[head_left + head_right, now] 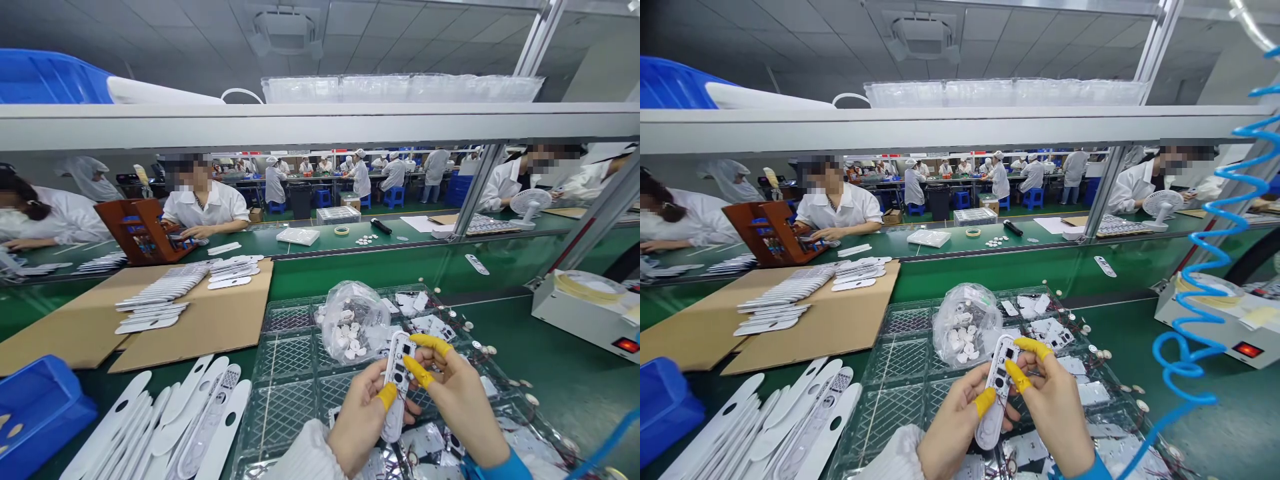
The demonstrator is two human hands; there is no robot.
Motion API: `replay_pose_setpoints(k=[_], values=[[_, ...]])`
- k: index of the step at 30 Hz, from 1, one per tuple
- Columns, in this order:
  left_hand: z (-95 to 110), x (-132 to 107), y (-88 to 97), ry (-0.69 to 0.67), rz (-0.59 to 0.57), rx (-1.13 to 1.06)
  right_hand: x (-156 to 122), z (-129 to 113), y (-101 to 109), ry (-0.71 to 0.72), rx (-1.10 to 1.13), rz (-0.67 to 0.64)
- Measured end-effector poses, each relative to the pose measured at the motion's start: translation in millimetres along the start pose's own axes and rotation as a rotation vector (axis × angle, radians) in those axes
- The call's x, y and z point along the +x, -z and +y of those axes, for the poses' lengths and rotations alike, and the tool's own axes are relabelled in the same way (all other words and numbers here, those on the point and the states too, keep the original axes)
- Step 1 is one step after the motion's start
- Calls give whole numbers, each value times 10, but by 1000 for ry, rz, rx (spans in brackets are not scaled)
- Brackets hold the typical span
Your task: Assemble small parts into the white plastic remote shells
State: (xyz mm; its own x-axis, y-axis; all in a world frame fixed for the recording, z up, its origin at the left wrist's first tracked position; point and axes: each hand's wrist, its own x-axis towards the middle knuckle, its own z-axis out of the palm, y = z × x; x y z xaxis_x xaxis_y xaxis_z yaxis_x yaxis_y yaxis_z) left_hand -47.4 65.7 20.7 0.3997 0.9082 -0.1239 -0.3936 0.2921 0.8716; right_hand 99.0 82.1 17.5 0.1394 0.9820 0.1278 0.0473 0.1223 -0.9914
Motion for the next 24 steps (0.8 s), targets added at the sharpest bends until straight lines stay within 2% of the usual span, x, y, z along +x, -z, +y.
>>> replay_pose_setpoints(k=[5, 9, 12, 16, 20, 24], values=[[-7, 24, 6, -11, 4, 27, 9, 29, -21, -62, 69, 12], [-14, 43, 22, -10, -17, 20, 31, 17, -34, -208, 179, -46], [-39, 58, 43, 6, -31, 19, 26, -34, -2, -260, 250, -102], [-41, 52, 60, 9, -52, 36, 38, -71, 53, -255, 295, -121], [24, -5, 40, -12, -49, 84, 65, -31, 57, -266, 170, -129], [30, -11, 26, -116, 42, 76, -22, 22, -15, -160, 83, -260]])
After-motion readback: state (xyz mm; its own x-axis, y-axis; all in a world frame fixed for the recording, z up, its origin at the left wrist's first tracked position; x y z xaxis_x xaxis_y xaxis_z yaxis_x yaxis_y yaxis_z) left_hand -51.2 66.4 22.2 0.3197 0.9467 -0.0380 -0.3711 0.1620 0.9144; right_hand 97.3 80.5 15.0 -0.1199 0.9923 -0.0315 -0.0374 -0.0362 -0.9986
